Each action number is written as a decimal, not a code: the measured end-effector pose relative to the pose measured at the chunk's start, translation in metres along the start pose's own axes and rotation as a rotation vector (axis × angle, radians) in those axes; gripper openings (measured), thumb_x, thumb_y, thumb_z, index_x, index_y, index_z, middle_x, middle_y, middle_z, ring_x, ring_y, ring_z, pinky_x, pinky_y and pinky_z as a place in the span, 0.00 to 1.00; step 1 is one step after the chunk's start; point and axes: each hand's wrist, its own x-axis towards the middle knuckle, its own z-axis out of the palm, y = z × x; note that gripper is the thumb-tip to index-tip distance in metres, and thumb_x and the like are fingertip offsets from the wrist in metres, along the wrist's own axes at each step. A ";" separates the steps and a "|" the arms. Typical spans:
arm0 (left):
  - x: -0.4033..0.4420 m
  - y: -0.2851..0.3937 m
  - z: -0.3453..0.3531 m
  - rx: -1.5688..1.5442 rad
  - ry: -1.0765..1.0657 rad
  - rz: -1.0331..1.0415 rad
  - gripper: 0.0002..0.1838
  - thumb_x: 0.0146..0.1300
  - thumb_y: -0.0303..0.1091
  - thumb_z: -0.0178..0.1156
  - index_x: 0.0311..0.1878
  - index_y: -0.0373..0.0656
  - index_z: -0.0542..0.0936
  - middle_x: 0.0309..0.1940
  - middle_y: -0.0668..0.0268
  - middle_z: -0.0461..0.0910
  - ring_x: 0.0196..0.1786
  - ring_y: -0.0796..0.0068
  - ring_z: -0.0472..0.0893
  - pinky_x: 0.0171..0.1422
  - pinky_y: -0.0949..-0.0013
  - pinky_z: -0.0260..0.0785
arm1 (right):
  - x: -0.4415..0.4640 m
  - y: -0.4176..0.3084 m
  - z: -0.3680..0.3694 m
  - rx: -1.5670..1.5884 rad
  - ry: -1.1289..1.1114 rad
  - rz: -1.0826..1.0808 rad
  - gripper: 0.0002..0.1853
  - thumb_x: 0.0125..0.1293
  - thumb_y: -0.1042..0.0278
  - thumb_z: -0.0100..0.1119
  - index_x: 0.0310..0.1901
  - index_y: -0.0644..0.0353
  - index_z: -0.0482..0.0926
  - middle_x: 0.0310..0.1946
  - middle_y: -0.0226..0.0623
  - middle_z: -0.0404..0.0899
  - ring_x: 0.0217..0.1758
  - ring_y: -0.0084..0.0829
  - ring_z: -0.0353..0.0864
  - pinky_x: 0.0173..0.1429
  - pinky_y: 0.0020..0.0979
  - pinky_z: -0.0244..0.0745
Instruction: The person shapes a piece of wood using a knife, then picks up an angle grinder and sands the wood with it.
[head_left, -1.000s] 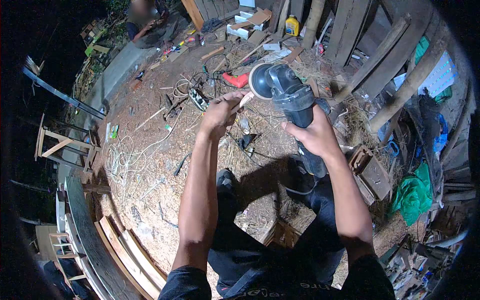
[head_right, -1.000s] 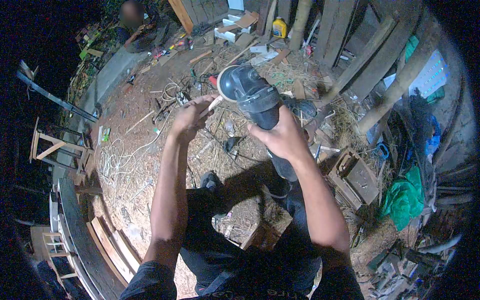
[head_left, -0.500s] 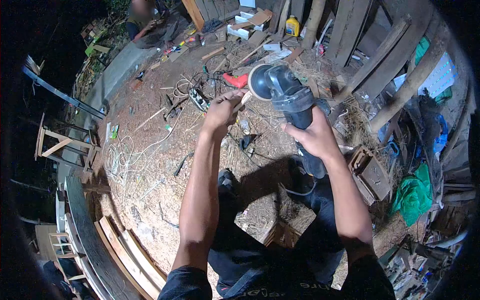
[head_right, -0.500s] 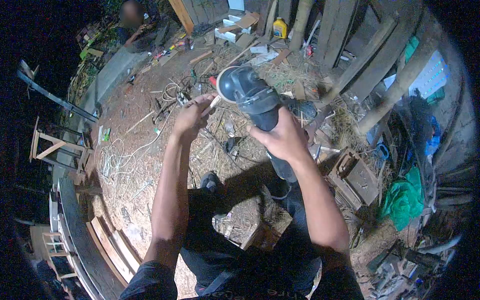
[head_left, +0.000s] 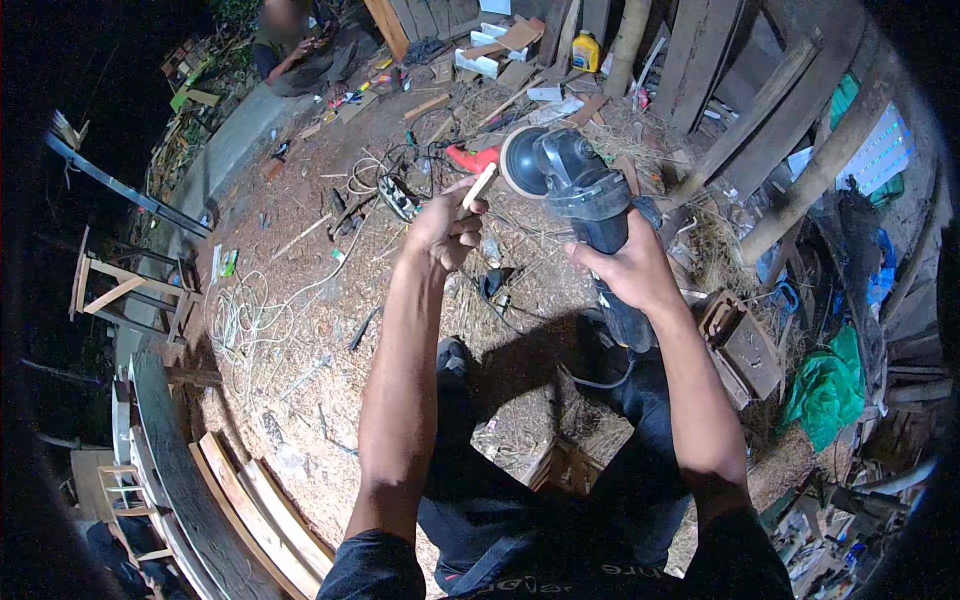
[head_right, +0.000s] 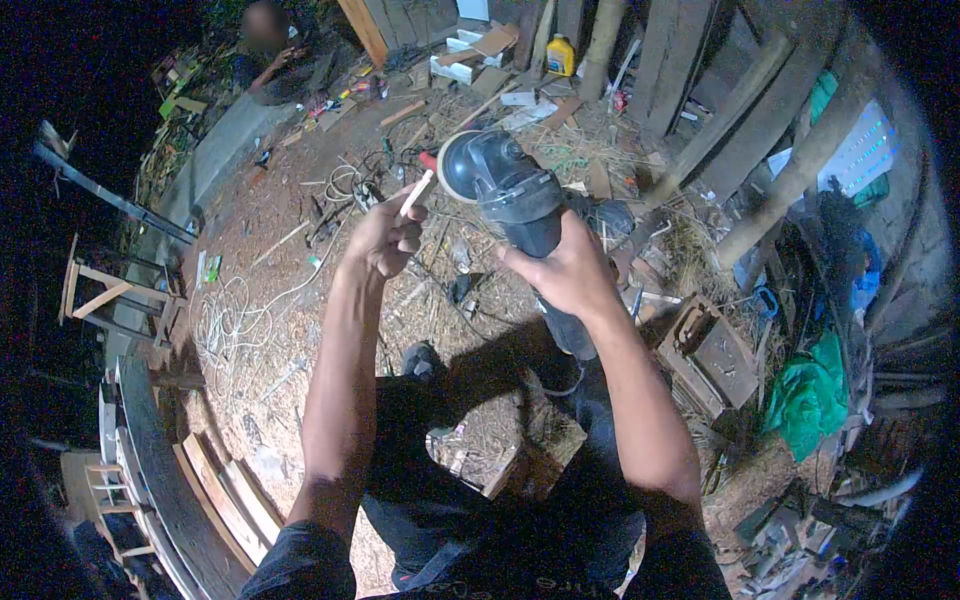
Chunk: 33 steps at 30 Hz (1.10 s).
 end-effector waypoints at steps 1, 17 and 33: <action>0.002 -0.001 -0.002 -0.028 -0.007 0.004 0.12 0.72 0.31 0.41 0.53 0.48 0.72 0.22 0.74 0.70 0.13 0.91 0.54 0.14 0.83 0.45 | 0.000 -0.001 0.000 -0.004 0.001 0.003 0.23 0.51 0.69 0.72 0.49 0.62 0.76 0.37 0.28 0.77 0.37 0.22 0.75 0.45 0.28 0.72; -0.003 -0.003 0.003 0.107 0.027 0.034 0.15 0.72 0.31 0.41 0.57 0.47 0.72 0.22 0.76 0.70 0.13 0.92 0.54 0.15 0.84 0.46 | 0.000 -0.011 0.001 0.028 -0.032 0.038 0.23 0.51 0.69 0.73 0.49 0.62 0.76 0.40 0.31 0.79 0.42 0.24 0.75 0.51 0.30 0.72; -0.003 -0.006 0.007 0.163 0.039 0.081 0.14 0.72 0.33 0.41 0.54 0.46 0.73 0.24 0.74 0.71 0.13 0.90 0.57 0.14 0.83 0.49 | 0.001 -0.005 -0.001 -0.003 0.006 0.031 0.22 0.51 0.70 0.72 0.48 0.62 0.76 0.36 0.28 0.77 0.38 0.22 0.74 0.46 0.28 0.72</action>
